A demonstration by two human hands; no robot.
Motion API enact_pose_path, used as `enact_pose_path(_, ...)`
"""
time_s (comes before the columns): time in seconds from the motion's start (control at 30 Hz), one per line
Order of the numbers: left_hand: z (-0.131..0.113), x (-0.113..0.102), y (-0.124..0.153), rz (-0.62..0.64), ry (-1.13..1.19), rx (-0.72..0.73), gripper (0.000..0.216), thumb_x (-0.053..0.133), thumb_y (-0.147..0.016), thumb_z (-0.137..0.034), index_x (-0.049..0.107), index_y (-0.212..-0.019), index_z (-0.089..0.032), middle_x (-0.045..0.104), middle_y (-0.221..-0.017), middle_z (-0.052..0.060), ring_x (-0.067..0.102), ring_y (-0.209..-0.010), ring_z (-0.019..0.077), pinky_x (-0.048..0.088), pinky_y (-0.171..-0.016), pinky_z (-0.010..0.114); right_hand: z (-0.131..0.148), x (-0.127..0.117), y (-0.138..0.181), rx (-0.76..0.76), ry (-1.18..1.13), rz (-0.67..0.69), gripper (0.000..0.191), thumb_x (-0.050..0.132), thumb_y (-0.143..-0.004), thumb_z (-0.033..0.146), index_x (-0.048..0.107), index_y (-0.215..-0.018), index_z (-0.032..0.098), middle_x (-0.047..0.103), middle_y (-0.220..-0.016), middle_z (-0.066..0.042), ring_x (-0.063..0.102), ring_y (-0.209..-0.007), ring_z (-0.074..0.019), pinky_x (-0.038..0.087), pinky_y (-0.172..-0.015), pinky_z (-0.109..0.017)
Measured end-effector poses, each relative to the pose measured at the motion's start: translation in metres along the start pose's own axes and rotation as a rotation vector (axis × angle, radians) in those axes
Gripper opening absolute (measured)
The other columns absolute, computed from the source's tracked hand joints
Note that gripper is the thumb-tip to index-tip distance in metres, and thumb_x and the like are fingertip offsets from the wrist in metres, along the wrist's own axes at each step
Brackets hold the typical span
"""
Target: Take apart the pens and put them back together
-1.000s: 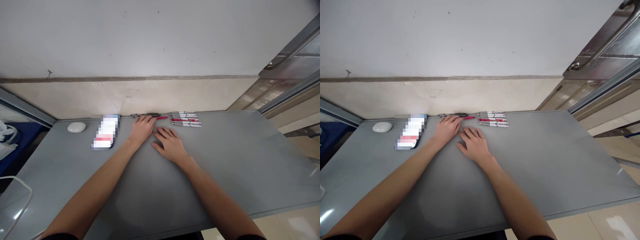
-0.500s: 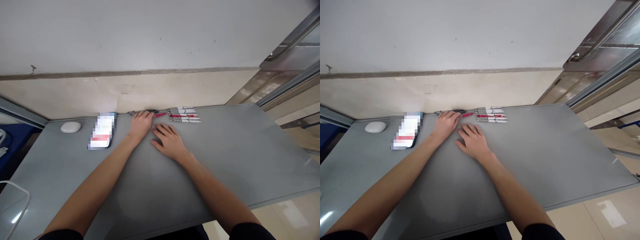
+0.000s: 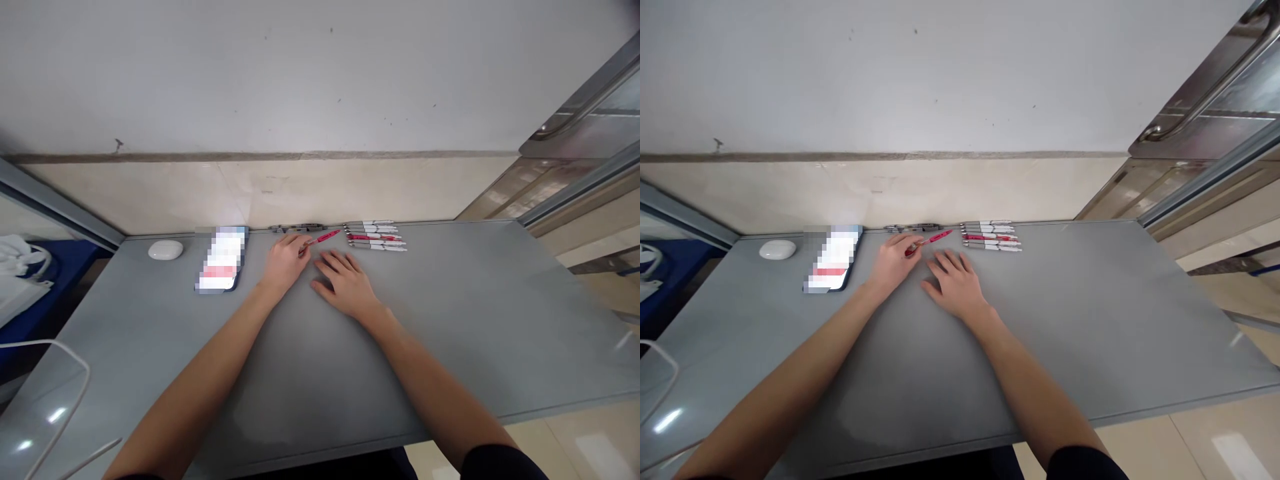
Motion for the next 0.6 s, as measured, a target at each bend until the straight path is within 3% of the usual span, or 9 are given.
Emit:
enact_pose_path(0.13,0.002,-0.010,0.007,-0.009,0.186,-0.120,0.017,0.058,-0.082,-0.015,0.071,-0.093,-0.020,0.072,-0.091,0.003,0.065,-0.076,0.0151,0.051,-0.076,0.027,0.000,0.001,0.000,-0.016,0.016,-0.018,0.048,0.039,-0.093,0.048,0.056,-0.130,0.022,0.052,-0.143,-0.007,0.042,-0.136,-0.0272,0.028,-0.115,-0.047)
enact_pose_path(0.37,0.006,-0.021,0.024,0.053,0.405,-0.347,0.016,0.062,-0.079,-0.023,0.072,-0.091,-0.020,0.073,-0.086,0.003,0.064,-0.072,0.0155,0.051,-0.074,0.030,0.006,-0.013,-0.002,-0.030,-0.035,-0.052,0.042,0.044,-0.093,0.043,0.058,-0.127,0.024,0.056,-0.137,-0.007,0.048,-0.129,-0.0276,0.036,-0.109,-0.045)
enact_pose_path(0.47,0.006,-0.021,0.032,0.109,0.615,-0.459,0.020,0.066,-0.077,-0.029,0.072,-0.092,-0.019,0.071,-0.088,0.004,0.063,-0.074,0.0158,0.050,-0.072,0.029,0.000,-0.029,-0.004,0.116,-0.228,-0.075,0.039,0.044,-0.092,0.044,0.057,-0.126,0.030,0.061,-0.131,-0.004,0.057,-0.119,-0.0251,0.046,-0.098,-0.044)
enact_pose_path(0.6,-0.001,-0.016,0.041,0.229,0.920,-0.535,0.022,0.069,-0.076,-0.033,0.072,-0.093,-0.019,0.067,-0.081,0.003,0.057,-0.071,0.0135,0.046,-0.064,0.027,-0.012,-0.044,-0.010,0.322,-0.695,-0.156,0.036,0.046,-0.090,0.050,0.063,-0.115,0.031,0.067,-0.121,-0.003,0.062,-0.112,-0.0243,0.050,-0.090,-0.041)
Point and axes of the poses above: each hand's wrist, its own y-axis away from the middle knuckle, its own x-axis out of the palm, z = x × y, the point moved 7 cm from there along -y, towards the middle knuckle
